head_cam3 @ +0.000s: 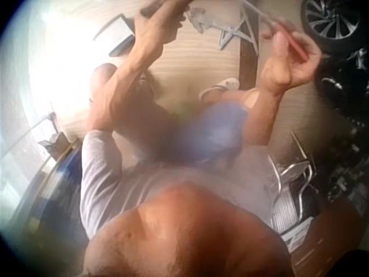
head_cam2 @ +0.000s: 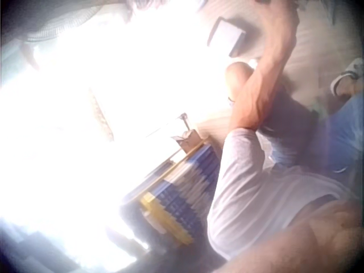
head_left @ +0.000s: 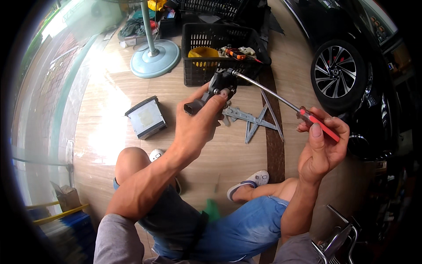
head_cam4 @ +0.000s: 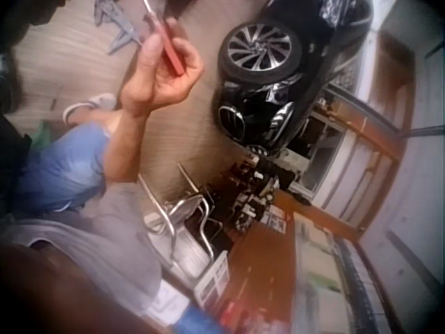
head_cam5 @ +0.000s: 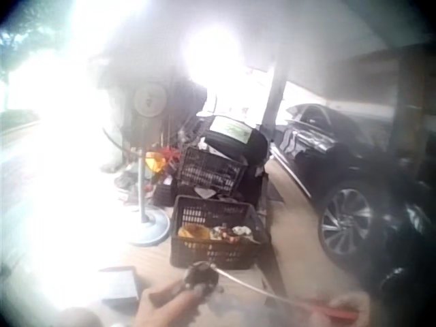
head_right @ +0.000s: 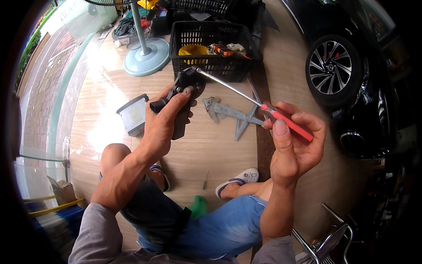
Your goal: The person uses a screwdriver to remove screws from a small black component and then from a larger silver electronic device. They place the screws on the floor and continue to unscrew the device's casing.
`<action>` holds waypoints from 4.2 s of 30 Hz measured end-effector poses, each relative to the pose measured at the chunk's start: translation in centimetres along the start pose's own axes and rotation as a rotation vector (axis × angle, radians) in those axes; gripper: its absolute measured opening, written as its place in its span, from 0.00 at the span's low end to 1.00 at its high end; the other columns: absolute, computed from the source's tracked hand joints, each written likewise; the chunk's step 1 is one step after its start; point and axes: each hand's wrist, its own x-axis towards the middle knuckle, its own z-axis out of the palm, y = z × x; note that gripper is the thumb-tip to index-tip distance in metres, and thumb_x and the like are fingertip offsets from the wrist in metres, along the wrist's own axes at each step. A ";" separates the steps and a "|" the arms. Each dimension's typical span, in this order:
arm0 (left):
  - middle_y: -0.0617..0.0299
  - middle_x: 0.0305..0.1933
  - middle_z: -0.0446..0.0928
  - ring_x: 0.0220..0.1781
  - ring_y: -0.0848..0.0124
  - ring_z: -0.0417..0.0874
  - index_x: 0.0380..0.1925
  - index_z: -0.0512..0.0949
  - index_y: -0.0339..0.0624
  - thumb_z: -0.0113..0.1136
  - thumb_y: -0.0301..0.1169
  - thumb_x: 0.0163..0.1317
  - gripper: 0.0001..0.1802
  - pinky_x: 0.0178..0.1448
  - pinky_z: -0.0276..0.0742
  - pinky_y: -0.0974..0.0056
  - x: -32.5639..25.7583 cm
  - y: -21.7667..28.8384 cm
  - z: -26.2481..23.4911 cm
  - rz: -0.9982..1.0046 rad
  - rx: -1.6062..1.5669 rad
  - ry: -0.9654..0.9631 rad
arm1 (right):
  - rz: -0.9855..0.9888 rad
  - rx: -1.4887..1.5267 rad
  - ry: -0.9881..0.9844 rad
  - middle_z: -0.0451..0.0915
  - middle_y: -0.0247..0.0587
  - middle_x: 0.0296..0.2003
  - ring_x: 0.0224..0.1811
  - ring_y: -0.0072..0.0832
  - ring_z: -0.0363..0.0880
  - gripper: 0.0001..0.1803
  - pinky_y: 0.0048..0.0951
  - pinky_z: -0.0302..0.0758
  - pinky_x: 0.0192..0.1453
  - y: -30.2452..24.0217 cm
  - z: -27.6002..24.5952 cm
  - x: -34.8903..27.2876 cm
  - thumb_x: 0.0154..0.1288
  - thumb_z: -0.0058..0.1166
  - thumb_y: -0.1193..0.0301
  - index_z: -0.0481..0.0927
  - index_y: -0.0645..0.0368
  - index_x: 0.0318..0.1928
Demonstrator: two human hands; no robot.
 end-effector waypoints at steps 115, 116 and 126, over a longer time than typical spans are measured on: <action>0.57 0.38 0.84 0.33 0.73 0.81 0.50 0.78 0.39 0.57 0.46 0.70 0.21 0.38 0.79 0.66 1.2 -0.2 -0.7 -0.294 -0.314 0.042 | -0.056 -0.136 -0.071 0.85 0.61 0.42 0.43 0.34 0.87 0.18 0.31 0.85 0.51 0.1 1.9 -0.8 0.69 0.60 0.81 0.67 0.66 0.54; 0.57 0.38 0.84 0.33 0.73 0.81 0.50 0.78 0.40 0.57 0.46 0.70 0.21 0.38 0.79 0.66 1.2 -0.1 -0.5 -0.294 -0.304 0.045 | -0.056 -0.144 -0.069 0.85 0.61 0.42 0.43 0.34 0.87 0.18 0.31 0.85 0.51 0.0 1.8 -0.9 0.69 0.60 0.81 0.67 0.66 0.54; 0.56 0.39 0.85 0.35 0.71 0.81 0.49 0.78 0.40 0.58 0.45 0.70 0.20 0.39 0.78 0.65 0.9 -0.2 -0.2 -0.238 -0.215 0.073 | -0.050 -0.190 -0.121 0.85 0.60 0.42 0.43 0.34 0.87 0.21 0.28 0.84 0.49 -0.1 1.5 -0.6 0.69 0.62 0.80 0.67 0.67 0.56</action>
